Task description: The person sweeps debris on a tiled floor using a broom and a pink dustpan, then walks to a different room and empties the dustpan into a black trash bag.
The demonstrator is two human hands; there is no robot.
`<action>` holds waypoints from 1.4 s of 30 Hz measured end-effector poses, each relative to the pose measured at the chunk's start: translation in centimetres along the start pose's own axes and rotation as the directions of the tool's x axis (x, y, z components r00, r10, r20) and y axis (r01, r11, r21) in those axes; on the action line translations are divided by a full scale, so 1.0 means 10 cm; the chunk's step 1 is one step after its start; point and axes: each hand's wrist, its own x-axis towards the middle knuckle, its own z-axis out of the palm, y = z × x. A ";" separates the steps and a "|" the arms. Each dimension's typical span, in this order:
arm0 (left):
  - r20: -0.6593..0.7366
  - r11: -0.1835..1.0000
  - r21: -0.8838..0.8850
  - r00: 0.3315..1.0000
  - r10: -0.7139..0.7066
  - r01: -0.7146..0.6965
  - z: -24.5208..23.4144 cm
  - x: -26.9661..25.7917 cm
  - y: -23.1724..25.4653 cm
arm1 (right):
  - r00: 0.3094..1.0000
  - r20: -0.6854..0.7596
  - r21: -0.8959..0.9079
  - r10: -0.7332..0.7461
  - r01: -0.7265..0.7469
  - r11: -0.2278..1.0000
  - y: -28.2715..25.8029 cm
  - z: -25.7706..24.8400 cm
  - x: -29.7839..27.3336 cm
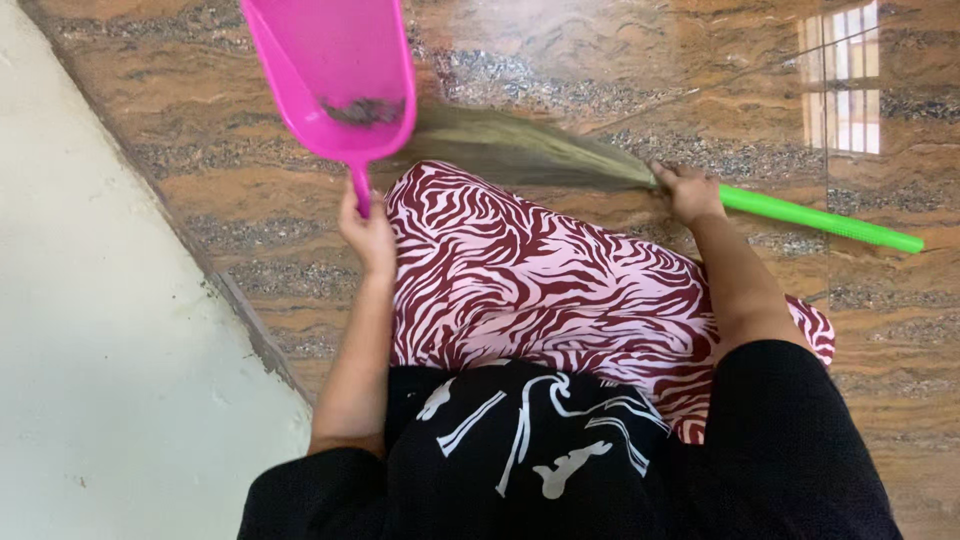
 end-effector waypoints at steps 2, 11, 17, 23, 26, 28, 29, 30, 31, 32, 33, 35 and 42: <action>0.035 0.981 -0.087 0.984 -0.173 0.176 0.13 -0.20 0.08 | 0.995 0.033 0.051 0.099 -0.100 0.994 0.08 -0.04 0.14; 0.039 0.922 0.336 0.981 0.192 -0.194 0.30 -0.14 0.35 | 0.915 -0.254 0.252 0.314 -0.251 0.935 0.44 -0.31 0.95; 0.046 0.925 0.373 0.997 0.059 -0.072 0.36 -0.12 0.41 | 0.826 -0.556 0.359 0.089 0.142 0.922 0.43 -0.28 0.62; 0.011 0.949 0.294 0.994 0.113 -0.111 0.36 -0.09 0.38 | 0.984 -0.156 0.055 -0.084 0.094 0.994 0.33 -0.23 -0.04; 0.014 0.963 0.257 0.996 0.085 -0.085 0.38 -0.10 0.38 | 0.983 0.116 -0.218 -0.143 0.166 0.962 0.16 -0.16 -0.19; 0.025 0.947 0.311 0.997 0.072 -0.076 0.41 -0.11 0.40 | 0.970 0.226 -0.287 -0.093 0.157 0.945 0.07 -0.19 -0.10; 0.030 0.938 0.338 0.997 0.064 -0.071 0.42 -0.10 0.41 | 0.963 0.269 -0.261 -0.033 0.106 0.960 0.02 -0.22 -0.04; 0.050 0.927 0.367 0.997 0.067 -0.080 0.43 -0.10 0.42 | 0.948 0.317 -0.237 0.025 0.054 0.970 -0.04 -0.25 0.01; 0.070 0.914 0.396 0.995 0.068 -0.091 0.44 -0.08 0.42 | 0.959 0.282 -0.211 0.029 0.032 0.977 -0.12 -0.28 0.11; 0.092 0.900 0.425 0.994 0.066 -0.099 0.44 -0.09 0.42 | 0.968 0.250 -0.183 0.035 0.011 0.983 -0.23 -0.32 0.25; 0.099 0.890 0.443 0.992 0.074 -0.111 0.43 -0.10 0.43 | 0.975 0.218 -0.154 0.043 -0.009 0.988 -0.37 -0.34 0.40; 0.117 0.871 0.471 0.988 0.098 -0.142 0.44 -0.08 0.46 | 0.985 0.151 -0.102 0.081 -0.066 0.993 -0.62 -0.43 0.71; 0.132 0.870 0.476 0.989 0.073 -0.128 0.42 -0.09 0.53 | 0.936 -0.118 0.173 0.331 -0.309 0.935 -1.23 -0.82 1.74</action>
